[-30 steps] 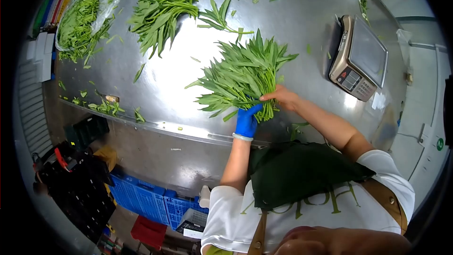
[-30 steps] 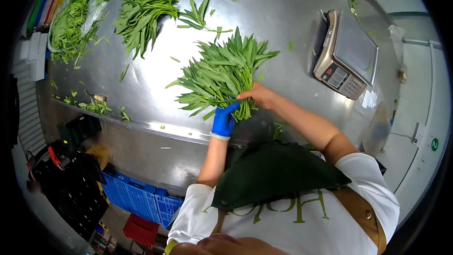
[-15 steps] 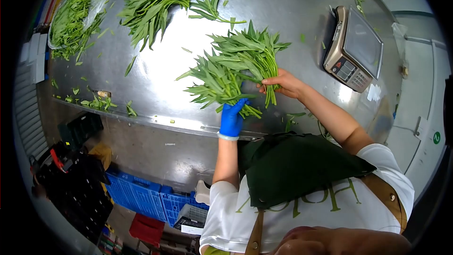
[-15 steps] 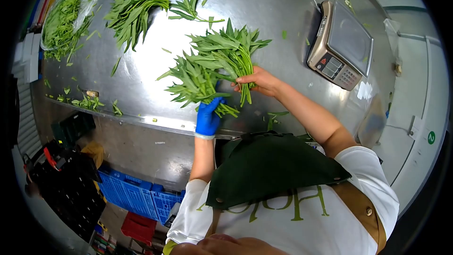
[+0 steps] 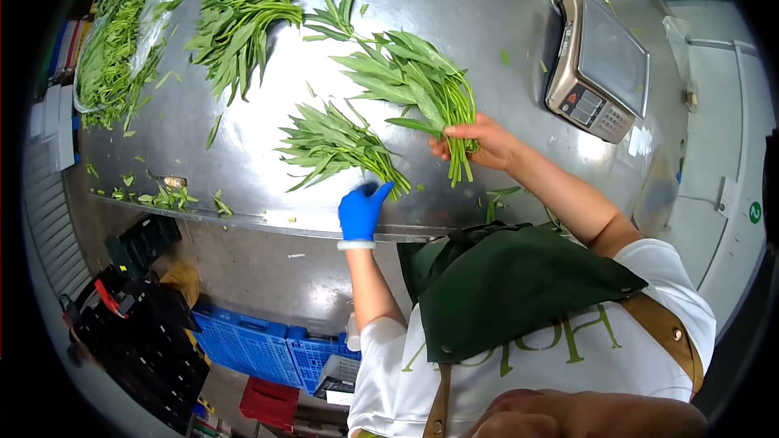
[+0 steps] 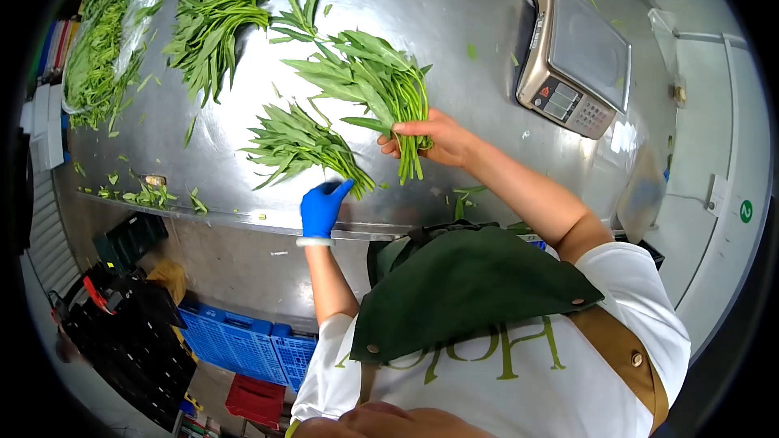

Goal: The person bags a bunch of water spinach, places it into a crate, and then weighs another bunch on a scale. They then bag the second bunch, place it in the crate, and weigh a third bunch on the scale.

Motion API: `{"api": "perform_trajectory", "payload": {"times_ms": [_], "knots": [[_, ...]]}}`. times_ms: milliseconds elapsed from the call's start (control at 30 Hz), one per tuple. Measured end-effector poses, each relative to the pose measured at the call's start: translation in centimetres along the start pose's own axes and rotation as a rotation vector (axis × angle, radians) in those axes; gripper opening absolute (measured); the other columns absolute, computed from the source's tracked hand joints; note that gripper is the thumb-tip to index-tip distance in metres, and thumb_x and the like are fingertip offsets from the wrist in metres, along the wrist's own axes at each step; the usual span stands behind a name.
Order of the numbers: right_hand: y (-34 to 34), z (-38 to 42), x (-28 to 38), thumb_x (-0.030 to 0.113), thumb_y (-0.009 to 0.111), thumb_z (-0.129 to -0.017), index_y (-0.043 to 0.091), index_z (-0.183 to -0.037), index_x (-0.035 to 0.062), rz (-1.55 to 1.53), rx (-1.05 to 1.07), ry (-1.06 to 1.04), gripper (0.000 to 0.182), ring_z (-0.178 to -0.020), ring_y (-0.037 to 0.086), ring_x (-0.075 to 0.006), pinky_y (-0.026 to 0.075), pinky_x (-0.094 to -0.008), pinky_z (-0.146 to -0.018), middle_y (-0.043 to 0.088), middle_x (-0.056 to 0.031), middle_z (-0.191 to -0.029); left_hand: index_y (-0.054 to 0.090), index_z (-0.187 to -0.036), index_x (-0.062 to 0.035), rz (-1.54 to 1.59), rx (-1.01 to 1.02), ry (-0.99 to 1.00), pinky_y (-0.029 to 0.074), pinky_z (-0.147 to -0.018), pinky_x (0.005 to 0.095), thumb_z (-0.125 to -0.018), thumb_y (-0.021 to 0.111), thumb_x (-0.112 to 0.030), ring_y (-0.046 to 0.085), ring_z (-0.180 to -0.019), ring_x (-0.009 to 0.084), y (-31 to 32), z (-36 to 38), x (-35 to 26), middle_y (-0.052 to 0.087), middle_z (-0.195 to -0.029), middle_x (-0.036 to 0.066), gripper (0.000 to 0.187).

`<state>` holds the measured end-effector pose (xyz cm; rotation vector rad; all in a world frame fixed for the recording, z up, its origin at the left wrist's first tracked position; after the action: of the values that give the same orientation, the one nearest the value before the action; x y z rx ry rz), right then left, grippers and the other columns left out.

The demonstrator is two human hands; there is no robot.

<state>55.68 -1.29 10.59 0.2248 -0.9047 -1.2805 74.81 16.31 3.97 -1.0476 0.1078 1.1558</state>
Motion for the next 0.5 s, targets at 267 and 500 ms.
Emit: {"api": "perform_trajectory", "payload": {"times_ms": [267,500], "knots": [[1.3,0.0,-1.2,0.012,0.066,-0.086,0.058,-0.11,-0.0017,0.187,0.104,-0.021,0.029,-0.089,0.067,-0.024,0.054,-0.0354,-0.077,0.066,-0.0153,-0.099,0.064,-0.099,-0.0002,1.065,0.096,0.032,0.041,-0.059,0.0211,-0.089,0.064,-0.016,0.052,-0.066,0.0071,-0.3,0.4,-11.6,0.06,-0.076,0.0,0.019],[0.6,0.5,-1.6,0.014,0.061,-0.089,0.058,-0.107,-0.0008,0.131,0.005,-0.104,0.023,-0.082,0.065,-0.0207,0.054,-0.0343,-0.071,0.064,-0.0114,-0.093,0.059,-0.082,0.0027,0.952,-0.297,0.379,0.04,-0.061,0.0244,-0.087,0.063,-0.003,0.049,-0.067,0.0104,1.4,1.6,-13.0,0.056,-0.08,0.003,0.008]]}}
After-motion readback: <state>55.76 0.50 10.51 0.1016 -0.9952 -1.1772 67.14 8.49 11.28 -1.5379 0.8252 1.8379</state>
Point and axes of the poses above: each hand's wrist, its own z-axis away from the middle knuckle, its own y-axis out of the palm, x = y × z, the point moved 6 cm from there along -z, towards the middle knuckle
